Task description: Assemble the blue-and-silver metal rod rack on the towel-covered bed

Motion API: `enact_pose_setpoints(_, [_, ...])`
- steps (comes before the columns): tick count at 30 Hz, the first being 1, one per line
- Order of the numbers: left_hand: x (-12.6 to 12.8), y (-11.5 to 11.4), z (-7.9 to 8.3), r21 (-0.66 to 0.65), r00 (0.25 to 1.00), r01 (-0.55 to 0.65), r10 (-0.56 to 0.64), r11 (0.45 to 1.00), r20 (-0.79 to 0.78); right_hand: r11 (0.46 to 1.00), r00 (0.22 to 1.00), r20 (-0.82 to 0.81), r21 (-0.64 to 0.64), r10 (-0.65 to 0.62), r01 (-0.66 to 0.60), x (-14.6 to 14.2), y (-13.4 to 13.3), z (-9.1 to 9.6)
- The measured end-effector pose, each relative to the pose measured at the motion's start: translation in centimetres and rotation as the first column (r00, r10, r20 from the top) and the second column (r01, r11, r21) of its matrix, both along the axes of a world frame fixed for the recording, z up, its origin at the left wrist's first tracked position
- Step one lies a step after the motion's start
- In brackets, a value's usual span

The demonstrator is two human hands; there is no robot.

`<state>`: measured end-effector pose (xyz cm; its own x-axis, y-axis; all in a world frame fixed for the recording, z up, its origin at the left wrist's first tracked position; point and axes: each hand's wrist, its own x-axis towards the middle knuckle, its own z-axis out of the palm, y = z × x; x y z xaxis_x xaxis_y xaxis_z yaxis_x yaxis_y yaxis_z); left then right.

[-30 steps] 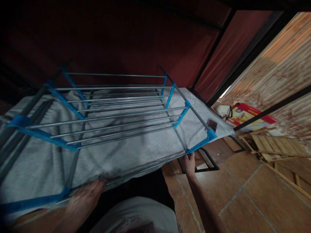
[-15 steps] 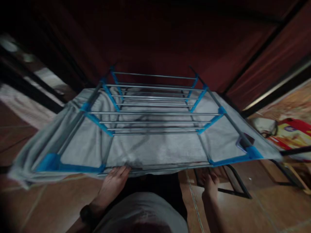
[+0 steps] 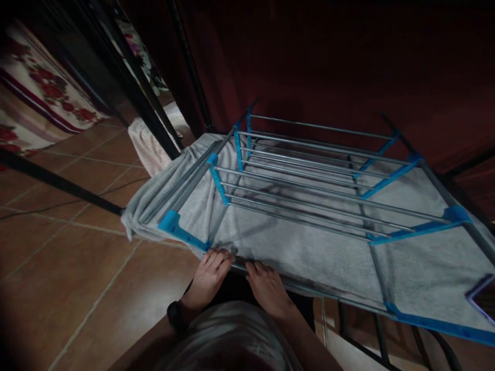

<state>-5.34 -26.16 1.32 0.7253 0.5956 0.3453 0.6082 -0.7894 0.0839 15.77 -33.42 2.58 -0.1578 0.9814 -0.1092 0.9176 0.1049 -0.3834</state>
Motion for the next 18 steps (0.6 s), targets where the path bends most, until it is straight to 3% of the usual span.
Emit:
enact_pose_setpoints(4, [-3.6, -0.3, -1.7, 0.004, 0.954, -0.173, 0.167, 0.985, 0.249, 0.993, 0.998, 0.034, -0.111, 0.049, -0.045, -0.2, 0.8, 0.6])
enact_pose_setpoints(6, [-5.6, 0.2, -2.3, -0.129, 0.835, -0.307, 0.332, 0.943, 0.439, 0.991, 0.998, 0.025, -0.121, 0.060, -0.057, 0.1, 0.8, 0.7])
enact_pose_setpoints(8, [-6.9, 1.4, -2.5, -0.386, 0.633, -0.341, 0.513, 0.857, 0.580, 0.988, 0.997, 0.017, -0.137, 0.070, -0.067, 0.3, 0.8, 0.7])
enact_pose_setpoints(10, [-7.2, 2.9, -2.1, -0.635, 0.467, -0.188, 0.637, 0.750, 0.614, 0.985, 0.997, 0.011, -0.156, 0.080, -0.077, 0.3, 0.9, 0.7])
enact_pose_setpoints(11, [-7.0, 3.6, -1.8, -0.718, 0.423, -0.058, 0.669, 0.693, 0.611, 0.983, 0.996, 0.013, -0.165, 0.084, -0.080, 0.3, 1.0, 0.8])
enact_pose_setpoints(14, [-5.1, 5.0, -1.2, -0.778, 0.372, 0.267, 0.684, 0.569, 0.628, 0.980, 0.996, 0.038, -0.186, 0.081, -0.073, 0.1, 1.3, 1.0])
enact_pose_setpoints(16, [-3.6, 5.2, -1.2, -0.747, 0.312, 0.350, 0.682, 0.565, 0.662, 0.979, 0.996, 0.059, -0.197, 0.071, -0.058, 0.0, 1.5, 1.1])
enact_pose_setpoints(18, [-2.3, 5.1, -1.5, -0.710, 0.196, 0.378, 0.698, 0.593, 0.688, 0.978, 0.995, 0.075, -0.202, 0.062, -0.045, 0.0, 1.7, 1.2])
